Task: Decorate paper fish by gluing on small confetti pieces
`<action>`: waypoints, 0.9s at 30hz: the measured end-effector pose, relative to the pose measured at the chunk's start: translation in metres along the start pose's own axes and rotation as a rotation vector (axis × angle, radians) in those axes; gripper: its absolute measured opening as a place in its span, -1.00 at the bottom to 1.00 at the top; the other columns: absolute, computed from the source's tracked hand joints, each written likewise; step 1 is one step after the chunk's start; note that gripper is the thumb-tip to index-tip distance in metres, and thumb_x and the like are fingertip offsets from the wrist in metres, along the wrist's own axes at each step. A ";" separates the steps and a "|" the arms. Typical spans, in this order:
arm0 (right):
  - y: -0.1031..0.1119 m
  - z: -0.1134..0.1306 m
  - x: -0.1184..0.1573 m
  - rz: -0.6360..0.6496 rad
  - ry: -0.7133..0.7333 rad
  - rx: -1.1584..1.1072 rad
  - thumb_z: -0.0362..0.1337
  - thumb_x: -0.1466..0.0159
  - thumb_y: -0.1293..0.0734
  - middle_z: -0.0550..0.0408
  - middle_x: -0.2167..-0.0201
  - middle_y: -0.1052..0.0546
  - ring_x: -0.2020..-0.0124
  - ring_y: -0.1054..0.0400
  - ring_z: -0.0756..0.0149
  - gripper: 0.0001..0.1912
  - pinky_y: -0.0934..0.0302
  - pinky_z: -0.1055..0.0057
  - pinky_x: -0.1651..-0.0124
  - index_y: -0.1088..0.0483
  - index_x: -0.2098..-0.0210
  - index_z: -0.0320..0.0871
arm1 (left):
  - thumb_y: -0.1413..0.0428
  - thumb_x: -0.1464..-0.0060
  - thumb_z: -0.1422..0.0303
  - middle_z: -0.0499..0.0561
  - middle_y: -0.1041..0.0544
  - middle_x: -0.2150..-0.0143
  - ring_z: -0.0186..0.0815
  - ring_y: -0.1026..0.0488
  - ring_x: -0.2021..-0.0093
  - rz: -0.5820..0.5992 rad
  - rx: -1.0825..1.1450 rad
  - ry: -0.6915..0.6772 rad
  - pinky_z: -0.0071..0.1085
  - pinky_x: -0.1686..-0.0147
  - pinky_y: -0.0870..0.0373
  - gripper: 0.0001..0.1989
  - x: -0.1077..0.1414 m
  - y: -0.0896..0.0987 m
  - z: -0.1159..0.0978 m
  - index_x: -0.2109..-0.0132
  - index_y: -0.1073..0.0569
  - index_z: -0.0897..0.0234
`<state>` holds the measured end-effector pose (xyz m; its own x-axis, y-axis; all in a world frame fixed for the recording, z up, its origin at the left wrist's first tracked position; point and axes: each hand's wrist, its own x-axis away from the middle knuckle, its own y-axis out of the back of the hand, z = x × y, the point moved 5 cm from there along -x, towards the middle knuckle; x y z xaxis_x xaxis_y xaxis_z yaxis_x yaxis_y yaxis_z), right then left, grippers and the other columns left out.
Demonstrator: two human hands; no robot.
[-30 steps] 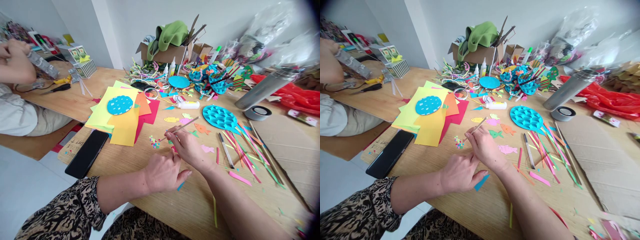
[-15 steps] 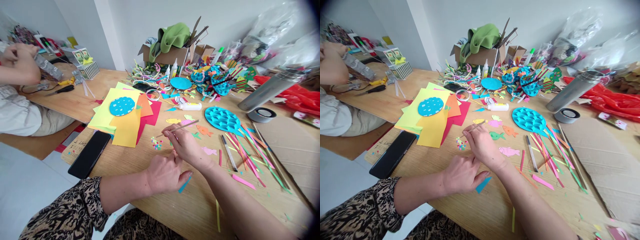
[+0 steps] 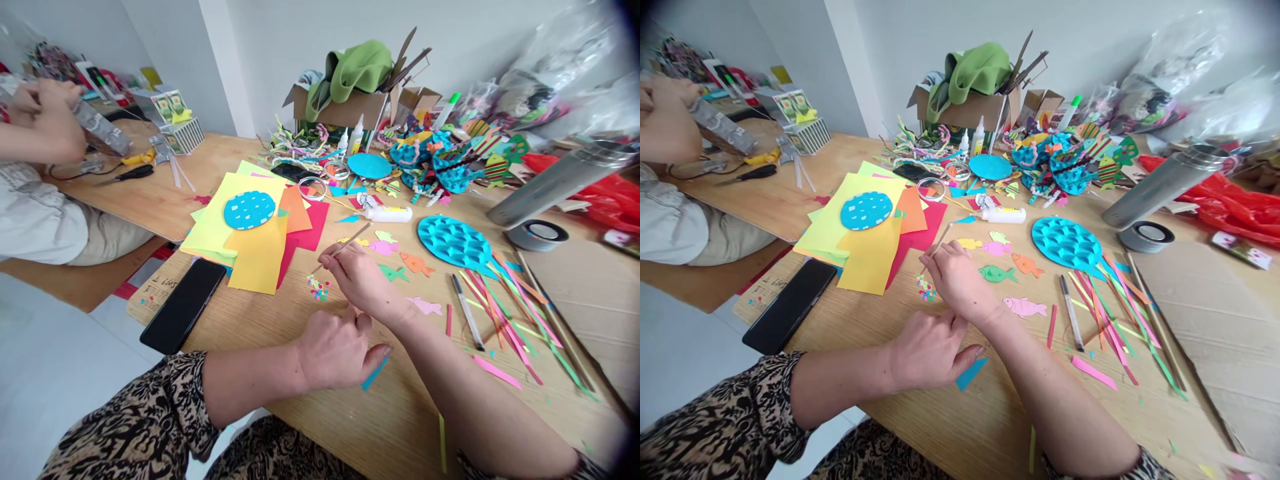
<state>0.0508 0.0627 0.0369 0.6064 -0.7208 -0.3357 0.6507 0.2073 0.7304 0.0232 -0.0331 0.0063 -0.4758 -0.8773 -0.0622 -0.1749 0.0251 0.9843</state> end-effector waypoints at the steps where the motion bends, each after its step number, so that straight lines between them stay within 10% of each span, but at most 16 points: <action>1: -0.001 0.000 0.000 0.005 0.006 -0.002 -0.23 -0.41 -0.15 -0.03 0.32 -0.51 0.21 -0.32 0.17 -0.68 -0.24 0.16 0.09 -0.29 0.47 -0.11 | 0.17 -0.28 0.05 0.19 -0.55 0.30 -0.12 -0.53 0.39 -0.002 0.001 0.001 -0.29 0.52 -0.39 -0.49 0.000 0.000 0.000 0.06 -0.38 0.45; 14: 0.019 0.000 0.003 -0.075 -0.043 -0.086 -0.20 -0.41 -0.13 -0.01 0.30 -0.55 0.24 -0.38 0.21 -0.67 -0.26 0.22 0.12 -0.36 0.44 -0.12 | 0.22 -0.30 0.04 0.21 -0.55 0.23 -0.11 -0.54 0.37 0.003 -0.011 0.014 -0.27 0.54 -0.39 -0.48 0.000 0.002 0.000 0.08 -0.40 0.42; 21: 0.073 -0.009 0.053 -0.253 -0.190 -0.045 -0.07 -0.40 -0.14 0.01 0.31 -0.55 0.25 -0.43 0.23 -0.64 -0.29 0.28 0.18 -0.43 0.35 -0.12 | 0.23 -0.32 0.08 0.29 -0.54 0.08 -0.10 -0.56 0.35 -0.021 -0.035 -0.015 -0.26 0.52 -0.40 -0.48 0.003 0.001 0.000 -0.02 -0.37 0.45; 27: 0.070 -0.026 0.092 -0.296 -0.278 0.011 -0.10 -0.40 -0.13 0.02 0.37 -0.52 0.30 -0.42 0.23 -0.65 -0.28 0.26 0.22 -0.40 0.37 -0.12 | 0.18 -0.31 0.09 0.27 -0.55 0.15 -0.13 -0.55 0.37 -0.034 -0.042 -0.014 -0.30 0.52 -0.38 -0.50 0.002 0.002 0.000 -0.01 -0.38 0.46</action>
<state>0.1645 0.0277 0.0419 0.2465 -0.8998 -0.3599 0.7725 -0.0418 0.6336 0.0221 -0.0345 0.0082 -0.4826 -0.8704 -0.0975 -0.1546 -0.0249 0.9877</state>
